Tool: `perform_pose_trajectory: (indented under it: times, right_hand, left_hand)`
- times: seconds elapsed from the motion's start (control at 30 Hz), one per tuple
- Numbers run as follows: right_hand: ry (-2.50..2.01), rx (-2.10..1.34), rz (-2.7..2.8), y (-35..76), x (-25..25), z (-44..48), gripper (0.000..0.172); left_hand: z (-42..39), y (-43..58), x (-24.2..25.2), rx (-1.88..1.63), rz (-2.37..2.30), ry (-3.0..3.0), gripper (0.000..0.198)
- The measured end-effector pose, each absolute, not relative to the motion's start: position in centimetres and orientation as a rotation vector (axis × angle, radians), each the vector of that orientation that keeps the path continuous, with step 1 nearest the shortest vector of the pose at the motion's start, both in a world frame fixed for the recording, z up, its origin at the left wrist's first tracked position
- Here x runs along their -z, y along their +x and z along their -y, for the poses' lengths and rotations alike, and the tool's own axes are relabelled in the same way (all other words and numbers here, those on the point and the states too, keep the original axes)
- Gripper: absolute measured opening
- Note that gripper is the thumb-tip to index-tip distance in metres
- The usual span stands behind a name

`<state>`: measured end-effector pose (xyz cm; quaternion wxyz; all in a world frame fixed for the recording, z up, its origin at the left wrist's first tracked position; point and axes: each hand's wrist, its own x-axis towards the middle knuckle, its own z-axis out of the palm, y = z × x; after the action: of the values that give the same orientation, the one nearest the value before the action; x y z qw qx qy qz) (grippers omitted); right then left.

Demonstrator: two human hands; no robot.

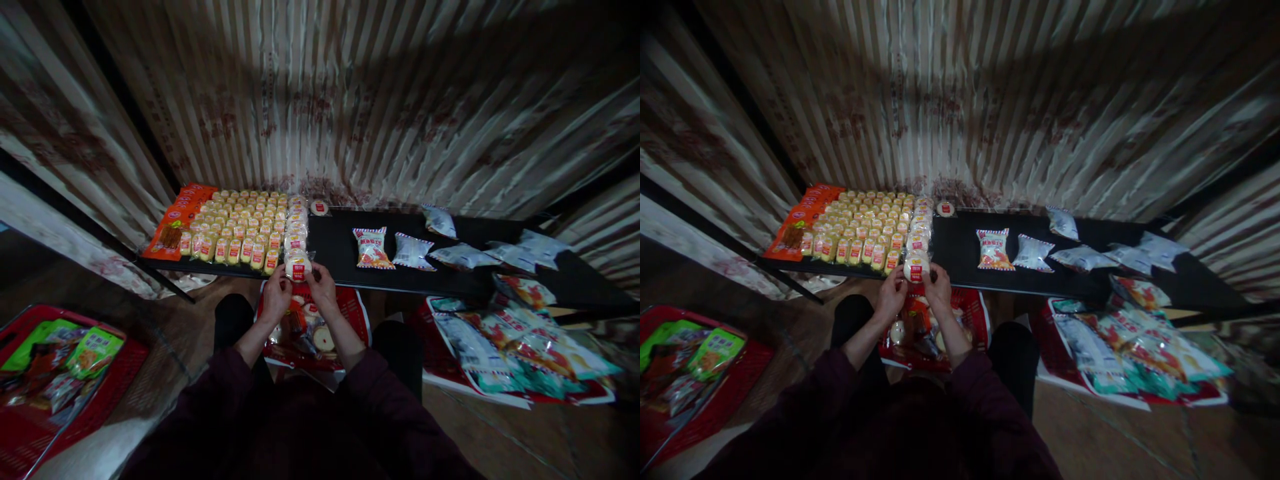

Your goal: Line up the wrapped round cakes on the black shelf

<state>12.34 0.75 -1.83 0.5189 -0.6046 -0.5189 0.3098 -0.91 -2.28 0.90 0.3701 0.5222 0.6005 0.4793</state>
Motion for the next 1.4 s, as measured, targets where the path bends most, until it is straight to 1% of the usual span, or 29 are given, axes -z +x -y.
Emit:
perform_pose_trajectory:
  times: [0.27,0.57,0.8,1.07,1.27,1.4]
  right_hand:
    - [-1.434,-0.821,1.192,12.0,1.7,-2.4,0.034]
    - [-1.500,-0.790,1.197,11.8,1.9,-2.6,0.035]
    - [-1.550,-0.809,1.199,11.8,2.0,-2.7,0.035]
    - [-1.520,-0.811,1.153,11.7,2.7,-2.8,0.034]
    - [-1.440,-0.824,1.123,11.1,2.6,-2.9,0.035]
    - [-1.485,-0.779,1.164,10.8,2.5,-3.2,0.031]
  left_hand:
    - [1.9,-0.5,-1.5,-1.245,-1.514,1.340,0.054]
    - [1.0,-0.2,-1.0,-1.244,-1.530,1.299,0.052]
    - [0.4,0.1,-0.6,-1.245,-1.535,1.295,0.047]
    - [-0.3,0.5,0.0,-1.330,-1.376,1.185,0.047]
    - [-0.9,0.1,-0.1,-1.379,-1.325,1.313,0.045]
    - [-1.2,0.1,0.0,-1.349,-1.408,1.397,0.047]
